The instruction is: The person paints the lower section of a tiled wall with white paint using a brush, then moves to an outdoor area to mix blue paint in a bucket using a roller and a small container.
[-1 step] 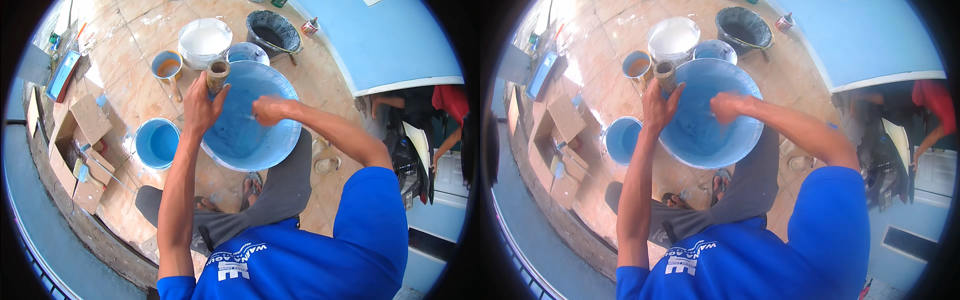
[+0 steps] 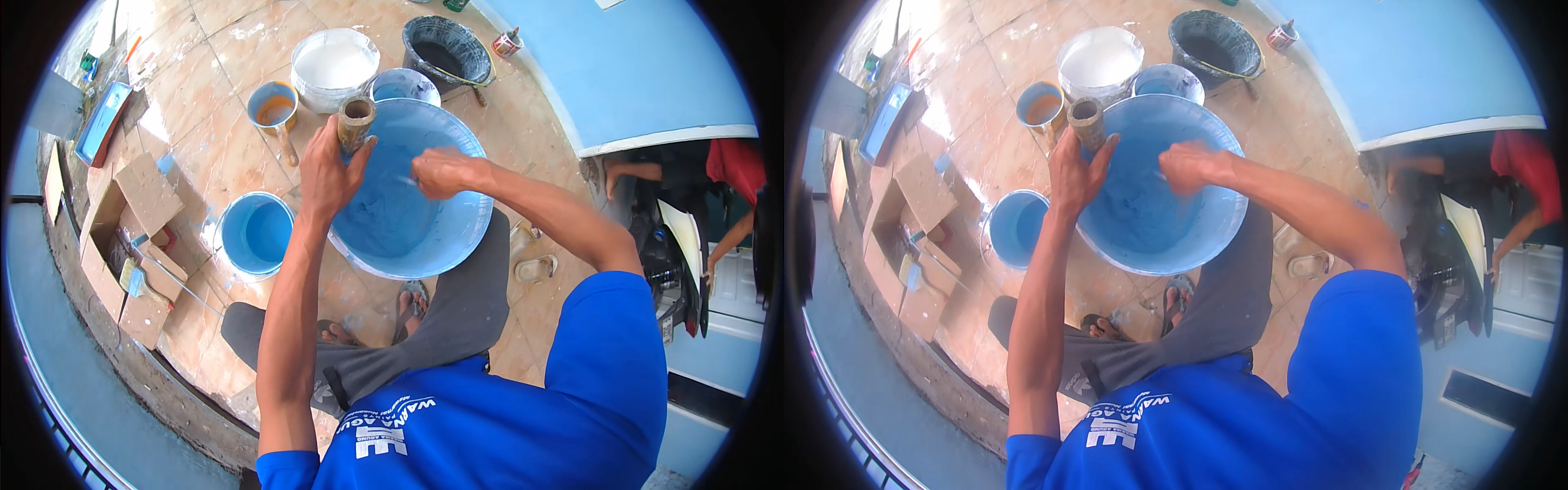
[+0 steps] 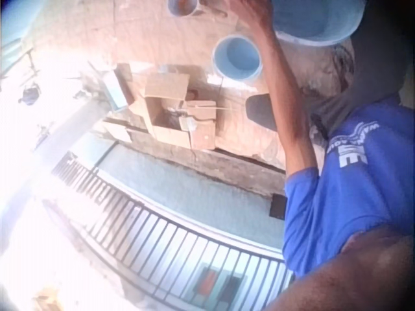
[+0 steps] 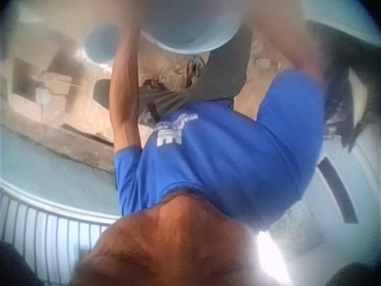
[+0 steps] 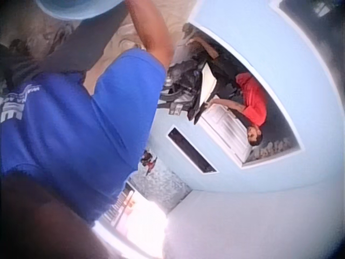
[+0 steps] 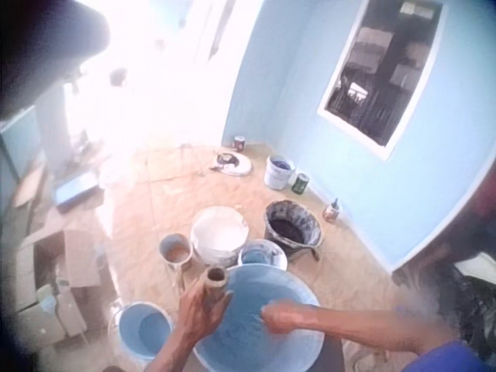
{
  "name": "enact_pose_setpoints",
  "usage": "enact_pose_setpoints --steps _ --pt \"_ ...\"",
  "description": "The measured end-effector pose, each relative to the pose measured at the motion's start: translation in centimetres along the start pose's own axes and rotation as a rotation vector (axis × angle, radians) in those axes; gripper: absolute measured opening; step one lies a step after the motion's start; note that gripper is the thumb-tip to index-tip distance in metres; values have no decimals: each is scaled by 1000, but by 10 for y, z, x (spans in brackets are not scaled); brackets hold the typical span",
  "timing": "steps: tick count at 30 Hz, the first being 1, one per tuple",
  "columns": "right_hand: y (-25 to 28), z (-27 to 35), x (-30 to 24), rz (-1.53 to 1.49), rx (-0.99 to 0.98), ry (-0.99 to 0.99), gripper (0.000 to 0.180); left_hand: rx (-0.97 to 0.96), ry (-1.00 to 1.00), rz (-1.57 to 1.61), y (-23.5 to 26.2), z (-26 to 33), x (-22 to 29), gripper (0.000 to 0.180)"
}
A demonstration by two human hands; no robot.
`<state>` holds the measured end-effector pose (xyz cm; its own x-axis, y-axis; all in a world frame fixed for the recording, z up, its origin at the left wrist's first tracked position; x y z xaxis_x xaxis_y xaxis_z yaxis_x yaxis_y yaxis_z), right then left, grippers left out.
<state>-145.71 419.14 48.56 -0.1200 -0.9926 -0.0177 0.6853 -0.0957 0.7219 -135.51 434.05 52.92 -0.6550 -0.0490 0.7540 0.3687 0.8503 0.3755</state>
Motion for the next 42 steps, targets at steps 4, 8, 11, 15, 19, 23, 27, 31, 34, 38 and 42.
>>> enact_pose_setpoints --steps 4,8,11,15,19,23,27,31,34,38,42 --pt "6 -31 6 194 336 20 15 1 -20 12 -1 -5 3 34" --pt "-77 -104 25 243 335 -62 15 -23 21 3 -10 -5 6 35" --pt "-103 -116 4 275 156 -53 21 -7 47 -1 -4 -3 1 36" --pt "-120 -87 -10 210 -97 14 29 -2 75 20 -7 -5 3 36" --pt "-137 -65 -31 173 -229 96 28 -7 58 27 -6 -3 0 36" --pt "-139 -37 -51 117 -380 125 37 2 1 7 -3 -4 3 33" --pt "-138 -22 -40 151 -431 109 31 -11 17 5 -6 -4 1 33" --pt "-47 22 -31 66 -130 148 24 -2 -21 24 -6 -4 4 34" --pt "9 15 -26 143 37 94 19 8 -10 25 -1 -3 -1 34" --pt "3 -35 -17 343 256 91 16 17 -13 24 -1 -3 -1 36" --pt "-66 -91 6 370 233 43 18 36 -36 26 -4 -4 3 38"
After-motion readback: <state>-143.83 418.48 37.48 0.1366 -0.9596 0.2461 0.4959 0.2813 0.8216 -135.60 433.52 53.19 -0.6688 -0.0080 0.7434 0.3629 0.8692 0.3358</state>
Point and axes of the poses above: each hand's wrist, its own z-axis away from the middle knuckle, its own y-axis out of the back of the hand, x = y × z, the point moved 7 cm from there along -z, towards the middle knuckle, and after that the axes turned 9 degrees about -y, right-handed, at the moved point
